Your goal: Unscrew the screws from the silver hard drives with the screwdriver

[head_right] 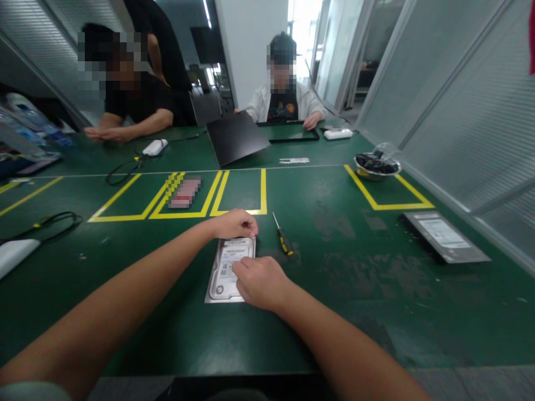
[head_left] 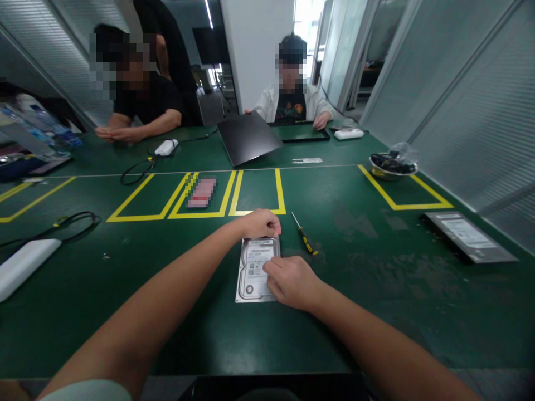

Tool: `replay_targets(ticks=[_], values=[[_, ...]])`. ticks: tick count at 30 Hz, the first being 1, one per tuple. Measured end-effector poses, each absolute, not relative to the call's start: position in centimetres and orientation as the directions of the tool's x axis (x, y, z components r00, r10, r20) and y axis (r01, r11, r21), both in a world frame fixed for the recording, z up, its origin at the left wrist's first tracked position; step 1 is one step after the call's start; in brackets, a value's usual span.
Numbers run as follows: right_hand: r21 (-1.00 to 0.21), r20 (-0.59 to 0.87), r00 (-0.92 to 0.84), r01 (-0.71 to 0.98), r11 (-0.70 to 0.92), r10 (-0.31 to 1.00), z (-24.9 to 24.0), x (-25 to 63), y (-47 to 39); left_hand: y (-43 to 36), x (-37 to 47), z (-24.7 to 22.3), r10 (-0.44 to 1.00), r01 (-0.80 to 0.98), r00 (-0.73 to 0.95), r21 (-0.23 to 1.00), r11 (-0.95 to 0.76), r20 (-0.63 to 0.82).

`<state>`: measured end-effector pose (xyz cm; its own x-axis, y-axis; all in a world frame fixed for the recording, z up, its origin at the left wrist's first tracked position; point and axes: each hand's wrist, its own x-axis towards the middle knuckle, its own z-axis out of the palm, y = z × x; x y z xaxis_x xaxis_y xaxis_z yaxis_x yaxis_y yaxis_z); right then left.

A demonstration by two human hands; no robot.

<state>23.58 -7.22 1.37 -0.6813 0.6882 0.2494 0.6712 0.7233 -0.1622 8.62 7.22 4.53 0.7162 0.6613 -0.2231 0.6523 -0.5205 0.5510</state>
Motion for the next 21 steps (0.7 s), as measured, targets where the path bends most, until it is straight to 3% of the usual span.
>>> replay_targets(ticks=[21], values=[[-0.175, 0.247, -0.683, 0.667, 0.724, 0.688, 1.31, 23.56, -7.35, 7.26, 9.26, 4.63, 0.677, 0.675, 0.678, 0.606, -0.421, -0.285]])
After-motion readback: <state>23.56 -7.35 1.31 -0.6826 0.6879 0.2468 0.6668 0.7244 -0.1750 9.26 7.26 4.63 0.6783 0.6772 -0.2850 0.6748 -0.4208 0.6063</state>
